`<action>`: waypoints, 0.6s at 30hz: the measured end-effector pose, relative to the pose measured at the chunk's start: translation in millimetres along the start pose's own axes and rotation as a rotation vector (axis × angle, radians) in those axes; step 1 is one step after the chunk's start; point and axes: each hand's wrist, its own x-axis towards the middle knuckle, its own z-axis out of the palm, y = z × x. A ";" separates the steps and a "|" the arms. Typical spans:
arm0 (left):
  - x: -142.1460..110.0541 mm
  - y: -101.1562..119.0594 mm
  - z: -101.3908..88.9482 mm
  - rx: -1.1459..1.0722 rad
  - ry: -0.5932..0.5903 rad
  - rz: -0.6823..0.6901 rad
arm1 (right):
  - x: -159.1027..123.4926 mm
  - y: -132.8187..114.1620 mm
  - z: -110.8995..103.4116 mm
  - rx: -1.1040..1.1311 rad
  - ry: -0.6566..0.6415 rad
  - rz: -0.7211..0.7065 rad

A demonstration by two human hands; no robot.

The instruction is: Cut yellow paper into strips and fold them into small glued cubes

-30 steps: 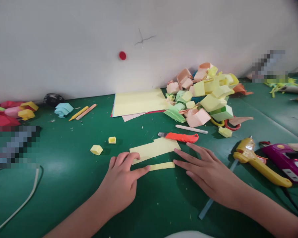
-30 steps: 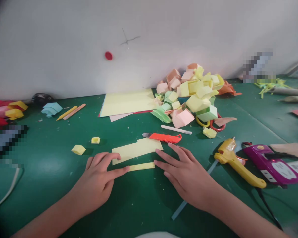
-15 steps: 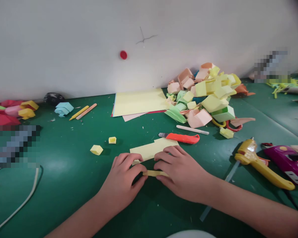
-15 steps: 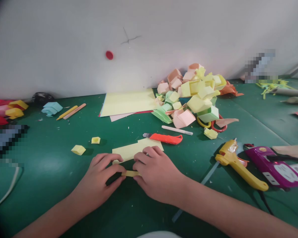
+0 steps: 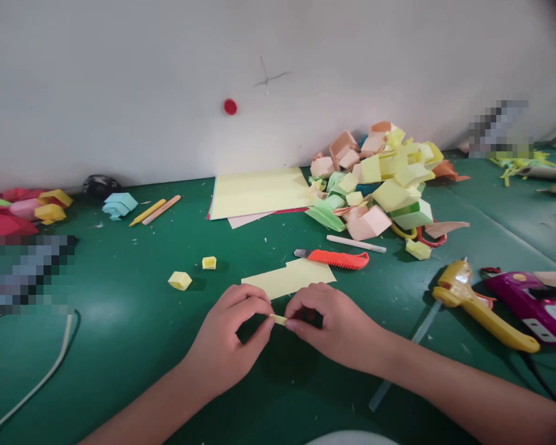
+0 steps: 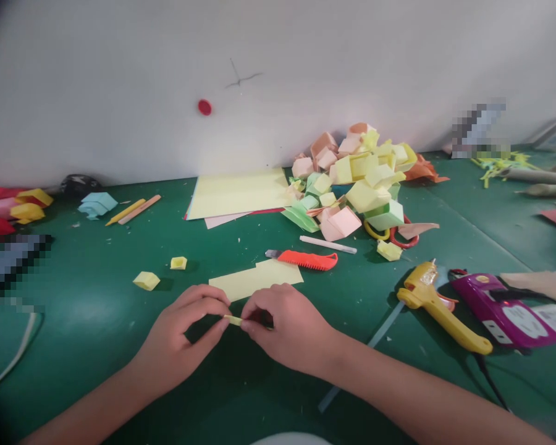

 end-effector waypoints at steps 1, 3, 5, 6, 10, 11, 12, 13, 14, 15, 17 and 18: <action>0.5 1.7 1.1 -0.011 0.010 0.011 | 0.1 -0.8 0.6 0.026 -0.001 0.018; 1.2 4.0 3.5 -0.024 0.030 0.037 | 0.0 -1.4 1.6 0.066 0.000 0.044; 1.6 5.1 5.1 -0.034 0.053 0.053 | -0.4 -0.8 1.8 0.087 -0.006 0.057; 1.6 5.4 5.3 -0.038 0.067 0.054 | -0.7 -0.2 1.6 0.090 -0.016 0.056; 1.0 5.2 2.6 -0.052 0.134 0.024 | -1.9 2.1 0.3 0.055 -0.056 0.035; 0.8 5.1 1.9 -0.056 0.142 0.015 | -2.0 2.5 0.2 0.046 -0.059 0.031; 0.5 5.0 1.4 -0.061 0.144 0.008 | -2.0 2.8 0.2 0.041 -0.058 0.029; 0.3 4.9 1.3 -0.067 0.141 0.008 | -1.9 3.0 0.4 0.041 -0.054 0.028; -0.1 4.7 1.6 -0.072 0.136 0.011 | -1.8 3.0 0.6 0.041 -0.050 0.026; -0.5 4.5 2.3 -0.074 0.129 0.019 | -1.6 2.9 1.0 0.040 -0.045 0.021; -1.3 3.6 4.6 -0.069 0.114 0.040 | -1.5 2.3 1.8 0.022 -0.036 0.010; -1.6 3.0 5.8 -0.064 0.108 0.048 | -1.6 1.9 2.2 0.010 -0.033 0.004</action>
